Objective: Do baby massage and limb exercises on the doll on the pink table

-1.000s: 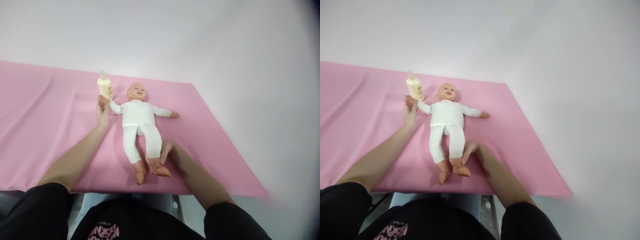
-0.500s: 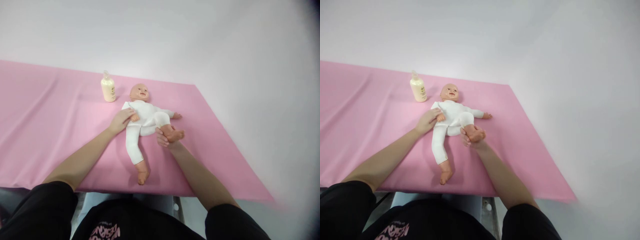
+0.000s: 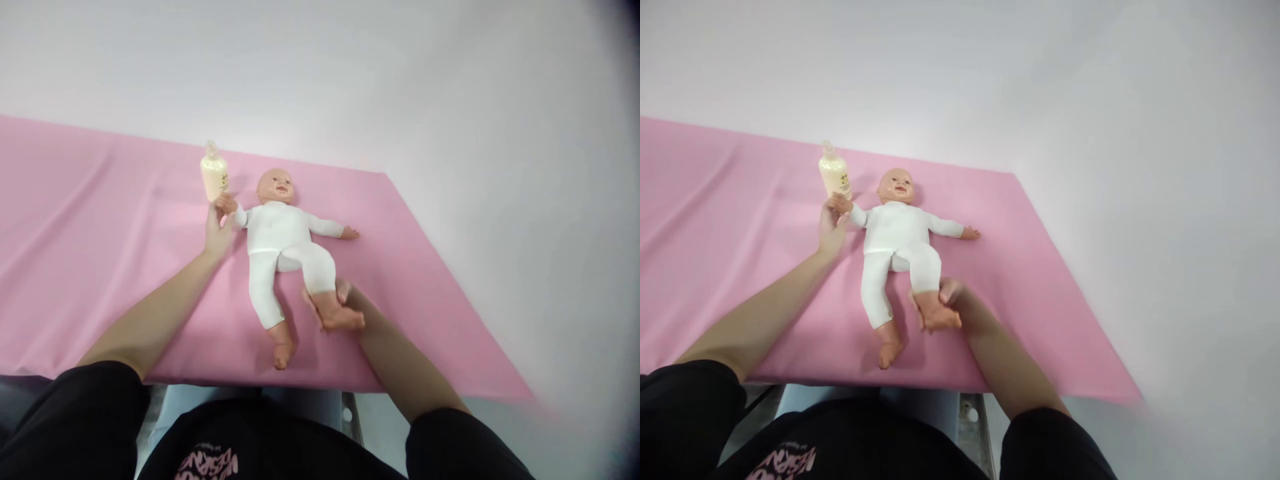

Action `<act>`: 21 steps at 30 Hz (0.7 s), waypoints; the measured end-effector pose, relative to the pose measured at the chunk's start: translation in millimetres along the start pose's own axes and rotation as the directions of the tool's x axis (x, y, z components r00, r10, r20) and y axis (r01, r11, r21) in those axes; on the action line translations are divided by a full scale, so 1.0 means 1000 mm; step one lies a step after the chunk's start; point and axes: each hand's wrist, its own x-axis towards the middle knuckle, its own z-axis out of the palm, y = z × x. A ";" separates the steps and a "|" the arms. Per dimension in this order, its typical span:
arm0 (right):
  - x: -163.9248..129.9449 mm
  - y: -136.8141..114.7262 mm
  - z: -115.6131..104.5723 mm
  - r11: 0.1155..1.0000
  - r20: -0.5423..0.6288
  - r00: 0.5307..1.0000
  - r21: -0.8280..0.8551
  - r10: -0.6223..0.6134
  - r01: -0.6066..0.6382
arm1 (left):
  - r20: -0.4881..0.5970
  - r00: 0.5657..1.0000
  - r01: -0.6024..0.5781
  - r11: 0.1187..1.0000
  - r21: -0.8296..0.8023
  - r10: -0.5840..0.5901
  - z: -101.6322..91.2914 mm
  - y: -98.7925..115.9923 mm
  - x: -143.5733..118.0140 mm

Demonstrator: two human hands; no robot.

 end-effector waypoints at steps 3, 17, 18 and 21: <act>0.013 -0.001 0.005 0.947 0.075 0.981 -0.285 0.179 -0.151 | -0.202 0.949 0.212 0.965 -0.153 -0.241 -0.010 -0.030 0.014; -0.001 0.002 -0.023 0.910 0.078 0.910 0.121 -0.407 0.397 | 0.491 0.821 -0.433 0.879 0.201 0.292 0.003 0.022 -0.010; -0.002 0.000 -0.020 0.893 -0.103 0.901 0.124 -0.421 0.432 | 0.594 0.748 -0.497 0.843 0.207 0.295 0.005 0.026 -0.012; -0.002 -0.005 -0.011 0.909 -0.485 0.830 0.151 -0.275 0.389 | 0.724 0.642 -0.573 0.785 0.234 0.253 0.008 0.032 -0.014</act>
